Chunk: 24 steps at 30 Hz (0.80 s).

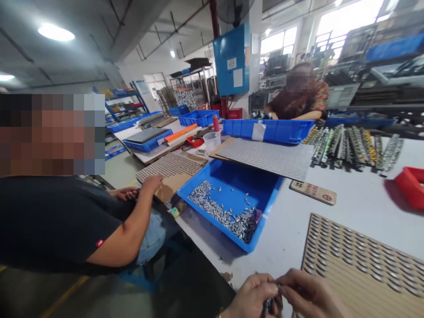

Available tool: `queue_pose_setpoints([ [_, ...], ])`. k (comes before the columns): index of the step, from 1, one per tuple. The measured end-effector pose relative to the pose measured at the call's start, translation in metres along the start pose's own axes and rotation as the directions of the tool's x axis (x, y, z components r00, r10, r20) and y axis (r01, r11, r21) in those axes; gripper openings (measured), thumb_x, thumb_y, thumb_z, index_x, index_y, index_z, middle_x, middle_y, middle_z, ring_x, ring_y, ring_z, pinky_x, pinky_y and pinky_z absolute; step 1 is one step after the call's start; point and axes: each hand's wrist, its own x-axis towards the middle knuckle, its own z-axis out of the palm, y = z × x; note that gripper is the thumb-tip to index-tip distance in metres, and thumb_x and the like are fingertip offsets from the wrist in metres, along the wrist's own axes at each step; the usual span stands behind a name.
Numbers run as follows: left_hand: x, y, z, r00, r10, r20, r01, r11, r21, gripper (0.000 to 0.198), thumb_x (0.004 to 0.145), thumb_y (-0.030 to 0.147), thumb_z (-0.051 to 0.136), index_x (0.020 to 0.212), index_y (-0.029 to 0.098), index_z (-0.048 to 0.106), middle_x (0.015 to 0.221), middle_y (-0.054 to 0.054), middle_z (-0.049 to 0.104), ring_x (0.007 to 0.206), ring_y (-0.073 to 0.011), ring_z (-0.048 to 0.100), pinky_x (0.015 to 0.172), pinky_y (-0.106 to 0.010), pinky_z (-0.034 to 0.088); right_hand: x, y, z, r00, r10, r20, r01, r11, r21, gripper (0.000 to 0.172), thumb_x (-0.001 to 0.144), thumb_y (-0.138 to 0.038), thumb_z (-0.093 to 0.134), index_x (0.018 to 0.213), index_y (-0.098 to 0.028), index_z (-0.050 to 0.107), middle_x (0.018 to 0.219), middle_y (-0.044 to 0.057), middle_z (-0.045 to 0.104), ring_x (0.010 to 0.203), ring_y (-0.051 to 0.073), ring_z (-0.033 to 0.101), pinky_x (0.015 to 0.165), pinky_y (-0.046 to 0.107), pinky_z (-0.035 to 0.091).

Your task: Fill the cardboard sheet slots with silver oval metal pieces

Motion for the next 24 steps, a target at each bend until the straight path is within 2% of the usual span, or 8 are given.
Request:
queue_pose_setpoints([
  [2, -0.004, -0.001, 0.001, 0.998, -0.053, 0.017, 0.054, 0.998, -0.032, 0.027, 0.061, 0.034, 0.068, 0.068, 0.020, 0.045, 0.053, 0.005, 0.047, 0.033, -0.0028, 0.029, 0.038, -0.019, 0.011, -0.005, -0.001, 0.001, 1.000, 0.009, -0.022, -0.009, 1.000, -0.007, 0.039, 0.080, -0.056, 0.057, 0.081, -0.020, 0.072, 0.078, 0.009, 0.070, 0.072, 0.023, 0.064, 0.067, 0.030, 0.052],
  [8, -0.013, 0.002, 0.005, 0.999, -0.039, 0.013, 0.040, 0.992, -0.120, 0.027, 0.067, 0.033, 0.067, 0.071, 0.020, 0.044, 0.058, 0.005, 0.046, 0.036, -0.0020, 0.032, 0.037, -0.020, 0.006, -0.006, -0.002, 0.006, 0.995, 0.093, -0.048, -0.091, 0.994, 0.055, 0.040, 0.077, -0.056, 0.061, 0.085, -0.018, 0.071, 0.073, 0.007, 0.068, 0.067, 0.020, 0.058, 0.062, 0.029, 0.049],
  [15, -0.018, 0.018, -0.016, 0.980, 0.179, -0.083, -0.195, 0.942, -0.273, 0.031, 0.069, 0.038, 0.069, 0.076, 0.018, 0.046, 0.061, 0.006, 0.046, 0.039, -0.0014, 0.031, 0.039, -0.020, 0.005, 0.020, -0.008, 0.021, 0.981, 0.097, -0.168, -0.086, 0.993, 0.076, 0.046, 0.071, -0.062, 0.064, 0.087, -0.020, 0.072, 0.061, 0.004, 0.060, 0.062, 0.019, 0.056, 0.061, 0.030, 0.047],
  [18, -0.023, 0.030, -0.030, 0.953, 0.267, -0.142, -0.299, 0.900, -0.316, 0.029, 0.071, 0.037, 0.068, 0.078, 0.018, 0.047, 0.062, 0.005, 0.046, 0.039, -0.0015, 0.032, 0.038, -0.019, 0.006, 0.030, -0.015, 0.027, 0.985, 0.094, -0.143, -0.087, 0.995, 0.051, 0.045, 0.072, -0.062, 0.063, 0.086, -0.020, 0.072, 0.063, 0.005, 0.061, 0.063, 0.020, 0.055, 0.061, 0.030, 0.046],
  [24, -0.029, 0.048, -0.059, 0.912, 0.328, -0.245, -0.402, 0.830, -0.386, 0.028, 0.073, 0.035, 0.068, 0.084, 0.017, 0.050, 0.062, 0.005, 0.047, 0.039, -0.0013, 0.032, 0.038, -0.017, 0.007, 0.062, -0.026, 0.034, 0.995, 0.063, -0.078, -0.066, 0.997, -0.031, 0.044, 0.076, -0.058, 0.063, 0.091, -0.018, 0.071, 0.069, 0.005, 0.062, 0.065, 0.019, 0.055, 0.064, 0.031, 0.047],
])
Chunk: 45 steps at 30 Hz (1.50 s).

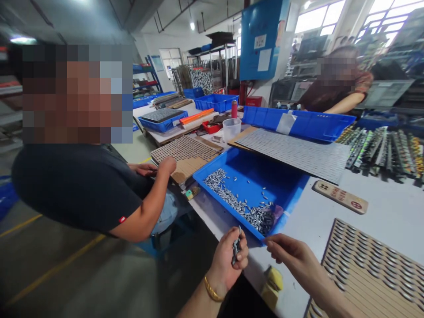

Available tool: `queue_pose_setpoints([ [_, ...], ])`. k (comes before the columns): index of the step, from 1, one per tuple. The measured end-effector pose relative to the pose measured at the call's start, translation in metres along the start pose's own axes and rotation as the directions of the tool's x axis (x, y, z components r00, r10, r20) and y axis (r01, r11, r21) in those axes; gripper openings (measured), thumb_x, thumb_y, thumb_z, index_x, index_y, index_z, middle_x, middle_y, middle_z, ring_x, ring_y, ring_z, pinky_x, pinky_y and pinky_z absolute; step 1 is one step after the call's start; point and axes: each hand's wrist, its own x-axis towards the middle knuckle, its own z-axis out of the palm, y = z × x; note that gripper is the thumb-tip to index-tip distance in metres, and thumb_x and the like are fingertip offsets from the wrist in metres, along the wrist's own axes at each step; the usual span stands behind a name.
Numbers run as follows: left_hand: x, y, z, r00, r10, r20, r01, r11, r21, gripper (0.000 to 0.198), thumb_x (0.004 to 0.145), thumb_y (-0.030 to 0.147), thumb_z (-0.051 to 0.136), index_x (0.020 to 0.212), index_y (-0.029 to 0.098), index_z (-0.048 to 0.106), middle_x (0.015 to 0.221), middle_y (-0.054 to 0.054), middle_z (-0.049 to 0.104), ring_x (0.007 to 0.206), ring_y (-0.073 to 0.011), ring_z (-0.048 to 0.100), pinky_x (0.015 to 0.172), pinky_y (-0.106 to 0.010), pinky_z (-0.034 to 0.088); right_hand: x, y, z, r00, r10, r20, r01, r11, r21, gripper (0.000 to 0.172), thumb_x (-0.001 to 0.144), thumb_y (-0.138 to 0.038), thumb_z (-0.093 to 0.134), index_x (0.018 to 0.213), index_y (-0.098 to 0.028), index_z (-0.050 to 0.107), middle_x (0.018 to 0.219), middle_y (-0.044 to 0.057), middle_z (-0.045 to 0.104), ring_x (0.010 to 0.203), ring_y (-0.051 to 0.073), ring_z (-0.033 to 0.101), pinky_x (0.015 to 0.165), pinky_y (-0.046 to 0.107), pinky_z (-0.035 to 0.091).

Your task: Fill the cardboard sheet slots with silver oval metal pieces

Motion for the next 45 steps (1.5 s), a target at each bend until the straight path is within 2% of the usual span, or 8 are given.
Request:
queue_pose_setpoints([
  [7, 0.009, 0.018, -0.022, 0.998, 0.069, -0.013, -0.070, 0.993, -0.091, 0.026, 0.076, 0.035, 0.066, 0.084, 0.016, 0.050, 0.062, 0.005, 0.045, 0.041, -0.0012, 0.032, 0.037, -0.016, 0.009, 0.054, -0.030, 0.005, 0.988, -0.154, 0.021, 0.155, 0.986, -0.059, 0.038, 0.076, -0.052, 0.063, 0.088, -0.016, 0.068, 0.066, 0.002, 0.061, 0.061, 0.015, 0.054, 0.057, 0.027, 0.046],
  [12, 0.010, 0.024, -0.030, 0.998, 0.059, -0.028, -0.062, 0.990, -0.127, 0.026, 0.075, 0.034, 0.068, 0.083, 0.016, 0.051, 0.062, 0.006, 0.044, 0.040, -0.0013, 0.031, 0.037, -0.016, 0.010, 0.109, -0.056, 0.008, 0.984, -0.178, 0.021, 0.179, 0.967, -0.180, 0.035, 0.072, -0.044, 0.063, 0.091, -0.015, 0.069, 0.067, 0.003, 0.065, 0.055, 0.013, 0.055, 0.051, 0.025, 0.045],
  [17, 0.009, 0.026, -0.036, 0.997, 0.064, -0.032, -0.069, 0.983, -0.168, 0.027, 0.075, 0.035, 0.068, 0.083, 0.015, 0.051, 0.062, 0.006, 0.044, 0.041, -0.0011, 0.031, 0.037, -0.015, 0.009, 0.166, -0.082, 0.013, 0.970, -0.243, 0.005, 0.234, 0.928, -0.290, 0.023, 0.074, -0.033, 0.055, 0.087, -0.016, 0.065, 0.066, 0.003, 0.065, 0.053, 0.012, 0.057, 0.049, 0.022, 0.047],
  [21, 0.008, 0.028, -0.039, 0.996, 0.076, -0.040, -0.082, 0.978, -0.191, 0.028, 0.075, 0.036, 0.068, 0.083, 0.015, 0.051, 0.062, 0.006, 0.042, 0.041, -0.0007, 0.031, 0.037, -0.014, 0.009, 0.197, -0.095, 0.019, 0.964, -0.267, 0.006, 0.255, 0.914, -0.314, 0.019, 0.079, -0.032, 0.049, 0.085, -0.017, 0.060, 0.063, 0.001, 0.064, 0.049, 0.010, 0.057, 0.046, 0.020, 0.046],
  [31, 0.009, 0.034, -0.044, 0.996, 0.067, -0.066, -0.079, 0.979, -0.187, 0.027, 0.075, 0.035, 0.068, 0.084, 0.015, 0.051, 0.061, 0.006, 0.042, 0.041, -0.0008, 0.029, 0.036, -0.014, 0.009, 0.206, -0.100, 0.024, 0.951, -0.304, 0.054, 0.293, 0.833, -0.469, 0.013, 0.079, -0.029, 0.053, 0.079, -0.019, 0.062, 0.065, 0.000, 0.066, 0.054, 0.011, 0.060, 0.050, 0.020, 0.046],
  [39, 0.008, 0.034, -0.044, 0.997, 0.046, -0.068, -0.060, 0.975, -0.215, 0.029, 0.075, 0.035, 0.069, 0.083, 0.015, 0.051, 0.060, 0.006, 0.042, 0.040, -0.0004, 0.028, 0.036, -0.014, 0.009, 0.208, -0.097, 0.019, 0.933, -0.359, -0.018, 0.306, 0.818, -0.488, 0.013, 0.073, -0.026, 0.059, 0.081, -0.021, 0.067, 0.067, 0.001, 0.067, 0.061, 0.016, 0.062, 0.060, 0.026, 0.048],
  [41, 0.006, 0.036, -0.043, 0.996, 0.049, -0.071, -0.063, 0.976, -0.210, 0.028, 0.075, 0.035, 0.069, 0.084, 0.015, 0.050, 0.060, 0.006, 0.042, 0.040, -0.0006, 0.029, 0.036, -0.014, 0.009, 0.207, -0.097, 0.019, 0.917, -0.392, -0.065, 0.321, 0.827, -0.461, 0.018, 0.071, -0.025, 0.062, 0.088, -0.022, 0.068, 0.076, 0.003, 0.069, 0.072, 0.019, 0.063, 0.071, 0.031, 0.050],
  [45, 0.002, 0.036, -0.039, 0.997, 0.046, -0.069, -0.060, 0.977, -0.206, 0.029, 0.074, 0.035, 0.070, 0.082, 0.016, 0.049, 0.059, 0.007, 0.042, 0.039, -0.0005, 0.028, 0.036, -0.014, 0.009, 0.206, -0.096, 0.023, 0.896, -0.425, -0.125, 0.369, 0.872, -0.320, 0.040, 0.071, -0.026, 0.065, 0.111, -0.024, 0.063, 0.109, 0.007, 0.067, 0.103, 0.025, 0.059, 0.092, 0.039, 0.046],
])
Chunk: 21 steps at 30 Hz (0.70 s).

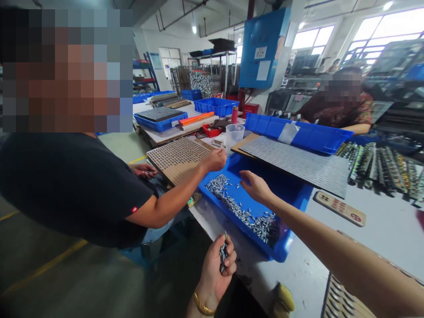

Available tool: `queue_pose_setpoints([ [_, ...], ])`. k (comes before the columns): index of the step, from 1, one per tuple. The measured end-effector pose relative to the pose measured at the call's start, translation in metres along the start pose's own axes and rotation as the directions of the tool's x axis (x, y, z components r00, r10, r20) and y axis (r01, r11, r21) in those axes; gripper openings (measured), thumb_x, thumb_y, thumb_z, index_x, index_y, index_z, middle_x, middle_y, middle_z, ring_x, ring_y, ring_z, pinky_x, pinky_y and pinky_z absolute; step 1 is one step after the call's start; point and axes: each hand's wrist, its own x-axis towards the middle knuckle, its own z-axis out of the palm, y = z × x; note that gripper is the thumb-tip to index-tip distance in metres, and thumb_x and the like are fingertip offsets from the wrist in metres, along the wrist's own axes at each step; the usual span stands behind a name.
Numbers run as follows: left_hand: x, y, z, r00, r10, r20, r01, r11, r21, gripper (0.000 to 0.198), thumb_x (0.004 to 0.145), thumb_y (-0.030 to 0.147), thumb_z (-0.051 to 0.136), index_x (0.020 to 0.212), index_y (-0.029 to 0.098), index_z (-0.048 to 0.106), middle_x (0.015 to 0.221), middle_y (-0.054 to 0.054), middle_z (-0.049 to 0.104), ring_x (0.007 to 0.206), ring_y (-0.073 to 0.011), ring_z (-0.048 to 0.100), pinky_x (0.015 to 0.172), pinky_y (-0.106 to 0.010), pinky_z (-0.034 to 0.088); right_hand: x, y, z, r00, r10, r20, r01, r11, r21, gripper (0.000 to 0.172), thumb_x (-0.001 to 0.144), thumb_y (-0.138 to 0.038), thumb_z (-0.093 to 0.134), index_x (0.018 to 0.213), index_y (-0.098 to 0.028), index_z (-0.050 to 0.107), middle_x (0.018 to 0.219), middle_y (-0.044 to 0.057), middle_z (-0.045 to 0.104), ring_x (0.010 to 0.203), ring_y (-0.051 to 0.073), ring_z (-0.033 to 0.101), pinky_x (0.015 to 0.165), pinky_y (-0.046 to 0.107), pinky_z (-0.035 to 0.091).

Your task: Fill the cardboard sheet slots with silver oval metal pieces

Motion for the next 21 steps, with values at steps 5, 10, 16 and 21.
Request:
queue_pose_setpoints([
  [5, -0.005, -0.005, 0.002, 0.999, -0.041, -0.008, 0.041, 0.999, -0.005, 0.030, 0.073, 0.034, 0.072, 0.082, 0.016, 0.049, 0.059, 0.007, 0.041, 0.039, -0.0003, 0.027, 0.035, -0.014, 0.008, -0.011, -0.001, 0.011, 0.995, 0.088, 0.042, -0.096, 0.949, 0.301, 0.047, 0.084, -0.042, 0.054, 0.126, -0.023, 0.052, 0.125, 0.011, 0.060, 0.110, 0.024, 0.059, 0.087, 0.040, 0.052],
  [10, -0.008, -0.010, 0.002, 0.997, -0.076, -0.004, 0.076, 0.997, 0.012, 0.028, 0.076, 0.034, 0.069, 0.082, 0.016, 0.049, 0.059, 0.007, 0.041, 0.039, -0.0003, 0.026, 0.035, -0.014, 0.008, -0.028, -0.010, 0.010, 0.985, 0.131, 0.115, -0.171, 0.856, 0.488, 0.053, 0.089, -0.056, 0.044, 0.129, -0.022, 0.048, 0.122, 0.012, 0.061, 0.105, 0.023, 0.062, 0.079, 0.034, 0.056],
  [16, -0.010, -0.018, 0.007, 0.995, -0.101, -0.013, 0.101, 0.994, 0.047, 0.028, 0.075, 0.033, 0.070, 0.081, 0.016, 0.049, 0.057, 0.007, 0.040, 0.039, -0.0006, 0.026, 0.035, -0.014, 0.008, 0.000, -0.026, -0.010, 0.973, 0.144, 0.178, -0.201, 0.910, 0.363, 0.045, 0.083, -0.054, 0.056, 0.099, -0.014, 0.066, 0.094, 0.009, 0.067, 0.082, 0.017, 0.061, 0.055, 0.021, 0.049],
  [21, -0.011, -0.023, 0.016, 0.995, -0.101, 0.000, 0.100, 0.990, 0.099, 0.028, 0.074, 0.034, 0.070, 0.082, 0.016, 0.050, 0.059, 0.007, 0.041, 0.040, -0.0005, 0.027, 0.036, -0.014, 0.009, 0.029, -0.041, -0.015, 0.930, 0.183, 0.317, -0.270, 0.928, 0.256, 0.023, 0.066, -0.034, 0.076, 0.065, -0.013, 0.066, 0.059, 0.003, 0.062, 0.057, 0.013, 0.055, 0.047, 0.021, 0.042],
])
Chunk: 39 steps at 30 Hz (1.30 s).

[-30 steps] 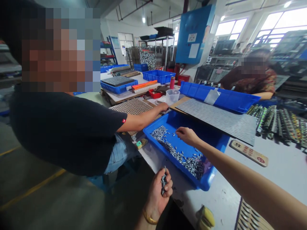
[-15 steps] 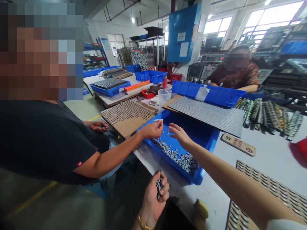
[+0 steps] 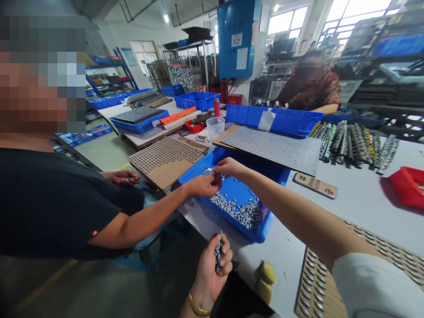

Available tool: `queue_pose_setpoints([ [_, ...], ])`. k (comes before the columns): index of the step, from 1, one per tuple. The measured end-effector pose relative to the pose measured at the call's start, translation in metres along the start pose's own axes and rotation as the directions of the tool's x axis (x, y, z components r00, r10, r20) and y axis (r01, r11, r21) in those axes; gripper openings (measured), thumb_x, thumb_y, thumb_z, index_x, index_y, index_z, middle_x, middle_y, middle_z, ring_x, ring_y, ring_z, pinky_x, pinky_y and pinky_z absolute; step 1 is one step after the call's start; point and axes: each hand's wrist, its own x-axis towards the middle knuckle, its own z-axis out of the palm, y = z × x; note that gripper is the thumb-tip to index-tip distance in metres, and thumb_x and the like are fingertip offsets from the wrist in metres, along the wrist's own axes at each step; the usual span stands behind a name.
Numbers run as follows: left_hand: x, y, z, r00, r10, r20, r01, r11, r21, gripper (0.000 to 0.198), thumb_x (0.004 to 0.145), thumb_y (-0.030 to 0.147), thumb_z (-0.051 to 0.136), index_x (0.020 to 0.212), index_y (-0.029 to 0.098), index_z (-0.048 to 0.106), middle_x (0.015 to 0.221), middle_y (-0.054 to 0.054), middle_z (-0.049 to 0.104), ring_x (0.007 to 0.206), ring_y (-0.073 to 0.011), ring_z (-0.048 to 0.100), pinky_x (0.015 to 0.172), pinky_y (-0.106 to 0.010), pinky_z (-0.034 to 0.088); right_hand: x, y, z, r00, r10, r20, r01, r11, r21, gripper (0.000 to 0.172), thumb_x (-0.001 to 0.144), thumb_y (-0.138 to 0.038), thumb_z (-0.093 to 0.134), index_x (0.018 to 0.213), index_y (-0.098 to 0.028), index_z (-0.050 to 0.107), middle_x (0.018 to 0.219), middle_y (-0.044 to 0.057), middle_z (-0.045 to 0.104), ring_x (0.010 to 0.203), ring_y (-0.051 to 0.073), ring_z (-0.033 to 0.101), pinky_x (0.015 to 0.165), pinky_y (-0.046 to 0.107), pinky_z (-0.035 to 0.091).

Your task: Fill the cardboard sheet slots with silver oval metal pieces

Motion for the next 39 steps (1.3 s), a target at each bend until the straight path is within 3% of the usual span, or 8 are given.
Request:
queue_pose_setpoints([
  [3, -0.002, -0.001, 0.008, 1.000, 0.005, 0.025, -0.006, 0.999, 0.035, 0.026, 0.076, 0.034, 0.068, 0.081, 0.017, 0.049, 0.059, 0.007, 0.041, 0.040, -0.0008, 0.027, 0.036, -0.014, 0.010, -0.003, -0.007, 0.003, 0.999, -0.002, -0.036, 0.003, 1.000, 0.028, 0.015, 0.066, -0.024, 0.074, 0.065, -0.014, 0.063, 0.056, 0.001, 0.059, 0.055, 0.012, 0.054, 0.050, 0.022, 0.043],
  [7, -0.007, -0.003, 0.021, 0.998, -0.030, 0.062, 0.026, 0.998, 0.058, 0.023, 0.077, 0.032, 0.067, 0.081, 0.017, 0.049, 0.062, 0.006, 0.043, 0.041, -0.0009, 0.029, 0.036, -0.015, 0.010, -0.038, -0.002, -0.011, 0.973, -0.079, -0.217, 0.109, 0.986, 0.130, 0.010, 0.080, -0.026, 0.060, 0.082, -0.017, 0.055, 0.077, 0.002, 0.064, 0.069, 0.010, 0.058, 0.064, 0.021, 0.047],
  [10, -0.010, -0.011, 0.031, 0.993, -0.091, 0.079, 0.084, 0.992, 0.093, 0.017, 0.080, 0.029, 0.062, 0.081, 0.017, 0.050, 0.062, 0.005, 0.043, 0.042, -0.0011, 0.031, 0.037, -0.016, 0.010, -0.097, 0.022, -0.033, 0.939, -0.138, -0.314, 0.202, 0.963, 0.181, 0.025, 0.081, -0.037, 0.061, 0.096, -0.018, 0.052, 0.081, 0.003, 0.064, 0.065, 0.011, 0.057, 0.062, 0.023, 0.047],
  [13, -0.008, -0.026, 0.039, 0.984, -0.160, 0.083, 0.143, 0.974, 0.174, 0.020, 0.079, 0.031, 0.063, 0.078, 0.017, 0.048, 0.061, 0.005, 0.043, 0.041, -0.0012, 0.030, 0.036, -0.016, 0.009, -0.177, 0.064, -0.042, 0.964, -0.052, -0.262, 0.085, 0.989, 0.119, 0.032, 0.083, -0.047, 0.060, 0.097, -0.017, 0.060, 0.069, 0.000, 0.057, 0.059, 0.011, 0.050, 0.055, 0.022, 0.041],
  [16, -0.005, -0.044, 0.044, 0.967, -0.243, 0.082, 0.215, 0.942, 0.259, 0.023, 0.078, 0.034, 0.064, 0.078, 0.017, 0.049, 0.062, 0.005, 0.045, 0.040, -0.0011, 0.029, 0.035, -0.015, 0.009, -0.250, 0.104, -0.030, 0.963, 0.158, -0.219, -0.129, 0.982, 0.140, 0.039, 0.090, -0.052, 0.048, 0.098, -0.019, 0.066, 0.072, 0.002, 0.058, 0.068, 0.013, 0.053, 0.062, 0.024, 0.043],
  [20, -0.007, -0.066, 0.044, 0.937, -0.349, 0.027, 0.320, 0.885, 0.339, 0.025, 0.079, 0.038, 0.063, 0.080, 0.017, 0.049, 0.065, 0.005, 0.045, 0.041, -0.0010, 0.030, 0.035, -0.015, 0.011, -0.307, 0.138, -0.002, 0.943, 0.228, -0.241, -0.183, 0.964, 0.194, 0.035, 0.090, -0.053, 0.048, 0.091, -0.021, 0.062, 0.075, 0.001, 0.060, 0.069, 0.014, 0.054, 0.061, 0.025, 0.044],
  [32, -0.032, -0.107, 0.026, 0.935, -0.308, -0.178, 0.354, 0.848, 0.394, 0.025, 0.079, 0.038, 0.062, 0.080, 0.017, 0.049, 0.065, 0.005, 0.045, 0.041, -0.0008, 0.033, 0.036, -0.015, 0.012, -0.339, 0.166, 0.034, 0.939, -0.163, -0.302, 0.112, 0.977, -0.180, 0.014, 0.093, -0.027, 0.048, 0.097, -0.024, 0.061, 0.085, 0.005, 0.066, 0.080, 0.018, 0.060, 0.072, 0.030, 0.048],
  [39, -0.032, -0.105, 0.023, 0.937, -0.288, -0.196, 0.344, 0.854, 0.390, 0.029, 0.075, 0.040, 0.066, 0.079, 0.018, 0.047, 0.064, 0.006, 0.045, 0.040, -0.0007, 0.033, 0.035, -0.015, 0.013, -0.336, 0.175, 0.049, 0.957, -0.161, -0.242, 0.100, 0.964, -0.245, 0.023, 0.094, -0.022, 0.044, 0.114, -0.025, 0.055, 0.088, 0.005, 0.067, 0.078, 0.016, 0.063, 0.068, 0.028, 0.049],
])
